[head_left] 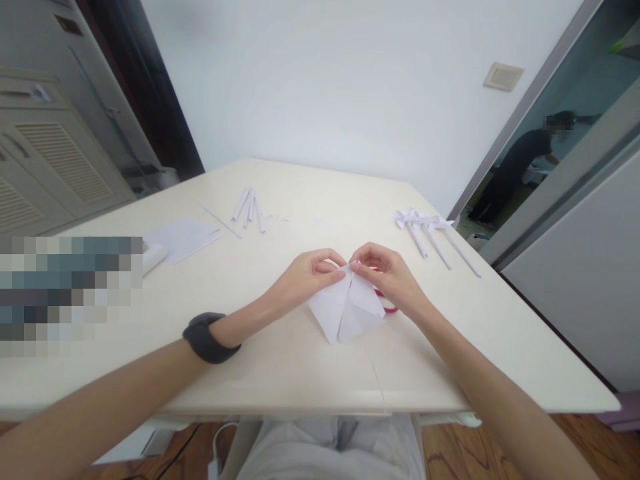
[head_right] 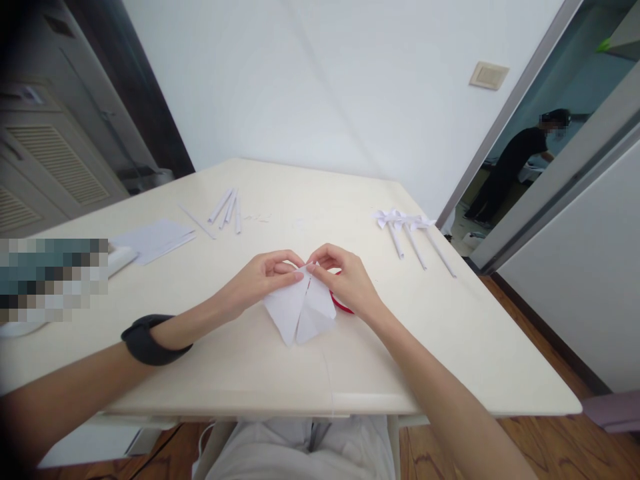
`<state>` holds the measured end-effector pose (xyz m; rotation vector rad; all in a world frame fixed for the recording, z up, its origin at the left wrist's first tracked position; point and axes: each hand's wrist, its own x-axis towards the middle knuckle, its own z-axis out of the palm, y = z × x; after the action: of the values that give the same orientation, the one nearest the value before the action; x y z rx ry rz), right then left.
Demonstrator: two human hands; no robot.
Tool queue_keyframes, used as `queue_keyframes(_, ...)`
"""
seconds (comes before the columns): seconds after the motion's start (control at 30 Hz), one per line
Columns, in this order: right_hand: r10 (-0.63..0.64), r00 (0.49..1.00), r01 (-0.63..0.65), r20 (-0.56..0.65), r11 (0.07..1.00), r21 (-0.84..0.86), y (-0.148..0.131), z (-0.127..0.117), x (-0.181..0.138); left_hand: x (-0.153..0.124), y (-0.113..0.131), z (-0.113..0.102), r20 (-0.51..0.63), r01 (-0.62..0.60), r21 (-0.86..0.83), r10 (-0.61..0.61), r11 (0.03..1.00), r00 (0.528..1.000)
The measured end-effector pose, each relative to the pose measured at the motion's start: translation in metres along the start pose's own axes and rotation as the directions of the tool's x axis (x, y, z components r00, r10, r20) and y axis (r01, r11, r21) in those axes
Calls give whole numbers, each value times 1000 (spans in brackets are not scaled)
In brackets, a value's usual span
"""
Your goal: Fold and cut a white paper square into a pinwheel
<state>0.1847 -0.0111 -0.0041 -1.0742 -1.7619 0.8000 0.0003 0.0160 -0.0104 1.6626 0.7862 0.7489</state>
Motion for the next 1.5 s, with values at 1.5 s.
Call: queue_keyframes(1.5, -587, 805, 455, 88, 515, -726, 3, 5, -6, -1, -1, 2, -55, -5, -213, -7, 977, 998)
